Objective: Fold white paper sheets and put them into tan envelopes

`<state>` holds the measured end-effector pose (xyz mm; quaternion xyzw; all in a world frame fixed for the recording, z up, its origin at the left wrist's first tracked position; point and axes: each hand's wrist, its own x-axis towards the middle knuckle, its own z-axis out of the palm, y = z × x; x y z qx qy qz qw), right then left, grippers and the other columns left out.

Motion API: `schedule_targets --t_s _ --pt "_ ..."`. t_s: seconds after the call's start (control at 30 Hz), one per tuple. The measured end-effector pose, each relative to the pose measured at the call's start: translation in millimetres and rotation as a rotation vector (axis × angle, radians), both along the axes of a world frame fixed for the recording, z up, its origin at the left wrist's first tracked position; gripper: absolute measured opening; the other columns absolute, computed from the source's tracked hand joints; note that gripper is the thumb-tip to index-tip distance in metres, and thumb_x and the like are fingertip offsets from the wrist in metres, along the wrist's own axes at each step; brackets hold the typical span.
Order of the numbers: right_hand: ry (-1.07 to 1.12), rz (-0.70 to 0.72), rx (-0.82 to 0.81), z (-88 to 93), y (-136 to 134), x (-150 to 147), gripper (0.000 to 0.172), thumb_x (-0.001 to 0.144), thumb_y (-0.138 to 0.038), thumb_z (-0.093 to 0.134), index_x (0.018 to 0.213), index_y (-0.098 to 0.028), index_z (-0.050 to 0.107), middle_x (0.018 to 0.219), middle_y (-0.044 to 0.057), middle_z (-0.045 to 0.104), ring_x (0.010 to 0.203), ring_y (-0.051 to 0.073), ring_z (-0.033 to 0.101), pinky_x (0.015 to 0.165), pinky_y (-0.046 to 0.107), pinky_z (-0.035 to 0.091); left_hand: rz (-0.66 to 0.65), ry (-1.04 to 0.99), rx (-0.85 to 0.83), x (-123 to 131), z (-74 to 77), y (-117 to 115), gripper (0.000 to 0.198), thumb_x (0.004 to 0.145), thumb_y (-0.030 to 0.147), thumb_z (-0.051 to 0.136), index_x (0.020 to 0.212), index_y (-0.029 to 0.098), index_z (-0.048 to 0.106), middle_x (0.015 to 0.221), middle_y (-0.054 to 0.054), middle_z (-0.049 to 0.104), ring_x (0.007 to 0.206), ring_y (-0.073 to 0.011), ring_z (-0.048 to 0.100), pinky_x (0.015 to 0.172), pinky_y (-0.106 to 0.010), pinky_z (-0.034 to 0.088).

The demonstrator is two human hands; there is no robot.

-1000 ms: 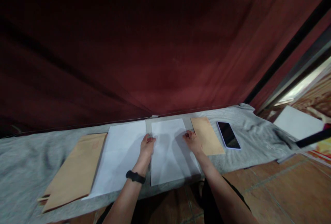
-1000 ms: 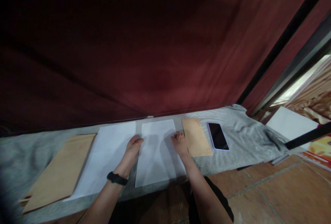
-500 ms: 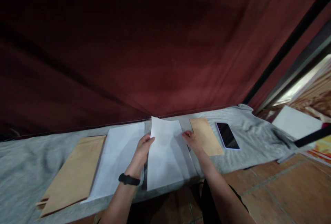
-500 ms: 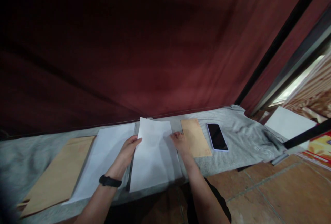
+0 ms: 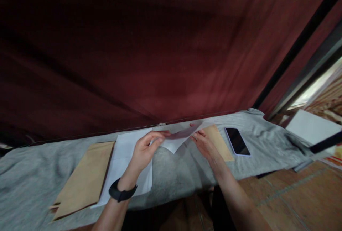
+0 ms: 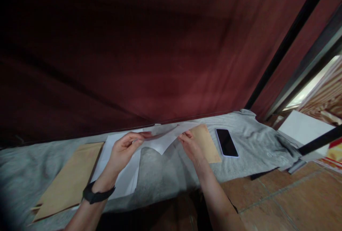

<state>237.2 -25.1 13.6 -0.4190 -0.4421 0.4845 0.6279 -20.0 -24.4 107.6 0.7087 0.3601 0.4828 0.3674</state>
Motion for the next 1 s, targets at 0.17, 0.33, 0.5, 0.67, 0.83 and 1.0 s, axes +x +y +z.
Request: schedule_targets --t_s 0.17,0.33,0.5,0.67,0.83,1.0 --pt "-0.025 -0.056 0.05 8.0 -21.9 25.3 0.03 0.077 -0.055 0.068 0.077 -0.026 0.066 0.13 0.008 0.067 0.113 0.028 0.065 0.09 0.043 0.055 0.028 0.215 0.219 -21.2 -12.3 -11.9 0.017 0.092 0.031 0.059 0.08 0.025 0.068 0.096 -0.003 0.079 0.109 -0.0233 0.069 0.113 -0.048 0.038" --pt "-0.26 0.009 0.153 19.4 -45.8 43.2 0.043 0.07 -0.064 0.077 0.06 -0.025 0.062 0.133 0.007 0.067 0.137 0.034 0.049 0.11 0.052 0.04 0.14 0.301 0.441 -36.8 -34.1 -25.5 0.013 0.094 0.023 0.059 0.086 0.025 0.068 0.103 -0.002 0.078 0.108 -0.0217 0.069 0.102 -0.044 0.047" --pt "-0.443 0.154 0.121 23.6 -57.3 39.1 0.036 0.082 -0.056 0.072 0.062 -0.026 0.069 0.137 0.005 0.065 0.147 0.029 0.037 0.119 0.054 0.028 0.116 0.373 0.474 -44.4 -54.9 -36.4 0.019 0.096 0.016 0.051 0.087 0.024 0.066 0.116 -0.004 0.075 0.118 -0.0209 0.065 0.101 -0.039 0.051" --pt "-0.61 0.376 0.071 11.1 -66.7 45.4 0.03 0.089 -0.051 0.066 0.071 -0.029 0.076 0.136 0.002 0.065 0.146 0.027 0.04 0.122 0.053 0.025 0.016 0.465 0.355 -54.2 -77.2 -46.8 0.022 0.099 0.018 0.046 0.096 0.024 0.067 0.112 -0.006 0.074 0.116 -0.0194 0.066 0.1 -0.034 0.053" --pt "-0.599 0.411 0.039 3.6 -73.5 48.1 0.025 0.09 -0.051 0.065 0.089 -0.032 0.08 0.138 0.002 0.064 0.143 0.027 0.044 0.12 0.053 0.028 -0.025 0.532 0.349 -52.8 -88.9 -53.6 0.027 0.098 0.018 0.046 0.11 0.024 0.069 0.118 -0.007 0.072 0.117 -0.0198 0.064 0.1 -0.034 0.053" --pt "-0.468 0.183 0.115 20.8 -69.8 47.2 0.032 0.086 -0.058 0.067 0.091 -0.031 0.082 0.115 0.005 0.076 0.12 0.031 0.064 0.112 0.052 0.04 0.089 0.458 0.4 -46.2 -76.8 -49.4 0.023 0.097 0.024 0.051 0.1 0.027 0.073 0.114 -0.005 0.074 0.112 -0.0221 0.066 0.1 -0.04 0.049"
